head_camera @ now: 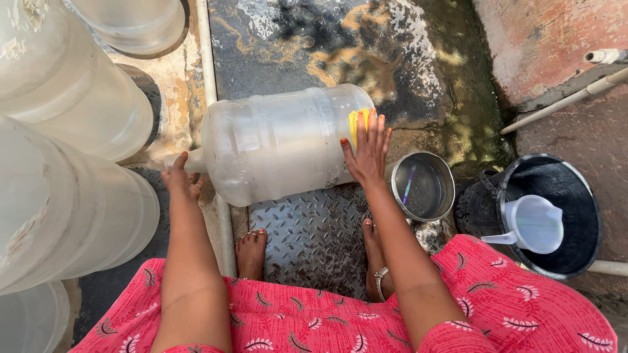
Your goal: The person scrubs the exterior of a plastic water jug with a sponge and then puts small dark items inside the jug and shakes it.
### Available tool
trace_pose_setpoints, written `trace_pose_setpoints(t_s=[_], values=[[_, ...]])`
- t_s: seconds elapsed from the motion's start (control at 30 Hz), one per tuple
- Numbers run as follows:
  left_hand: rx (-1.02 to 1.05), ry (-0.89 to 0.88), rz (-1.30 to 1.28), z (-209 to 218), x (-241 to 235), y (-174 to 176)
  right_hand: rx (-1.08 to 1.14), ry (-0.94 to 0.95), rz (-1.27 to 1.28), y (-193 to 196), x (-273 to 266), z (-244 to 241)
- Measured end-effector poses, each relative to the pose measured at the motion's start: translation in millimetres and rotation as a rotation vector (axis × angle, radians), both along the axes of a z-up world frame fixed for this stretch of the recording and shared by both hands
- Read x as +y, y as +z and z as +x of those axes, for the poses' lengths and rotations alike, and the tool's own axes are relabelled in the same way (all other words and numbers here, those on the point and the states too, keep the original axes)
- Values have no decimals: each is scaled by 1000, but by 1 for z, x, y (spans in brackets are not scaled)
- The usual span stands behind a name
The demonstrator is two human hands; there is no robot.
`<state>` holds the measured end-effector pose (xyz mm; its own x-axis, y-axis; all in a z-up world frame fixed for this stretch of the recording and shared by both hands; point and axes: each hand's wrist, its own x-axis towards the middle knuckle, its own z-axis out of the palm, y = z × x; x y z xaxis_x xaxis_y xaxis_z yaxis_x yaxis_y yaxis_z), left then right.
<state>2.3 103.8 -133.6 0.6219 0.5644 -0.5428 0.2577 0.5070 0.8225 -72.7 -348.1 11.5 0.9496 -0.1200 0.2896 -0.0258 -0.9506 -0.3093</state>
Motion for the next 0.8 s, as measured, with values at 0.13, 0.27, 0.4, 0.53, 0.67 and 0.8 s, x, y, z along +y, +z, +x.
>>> trace_pose_setpoints(t_s=[0.13, 0.27, 0.4, 0.53, 0.67, 0.8], values=[[-225, 6, -214, -2, -16, 11, -78, 22, 150, 11, 48, 6], [-514, -159, 100, 13, -51, 123, -179, 255, 262, 54, 139, -13], [-719, -418, 674, 16, -82, 264, -256, 475, 43, 121, 174, -44], [-861, -734, 997, -5, -109, 353, -198, 395, 14, 177, 142, -39], [-1102, -1106, 536, -28, -147, 377, -47, 335, -46, 214, 90, 42], [-1078, -1110, 548, -45, -180, 369, 267, 630, 28, 223, 66, 115]])
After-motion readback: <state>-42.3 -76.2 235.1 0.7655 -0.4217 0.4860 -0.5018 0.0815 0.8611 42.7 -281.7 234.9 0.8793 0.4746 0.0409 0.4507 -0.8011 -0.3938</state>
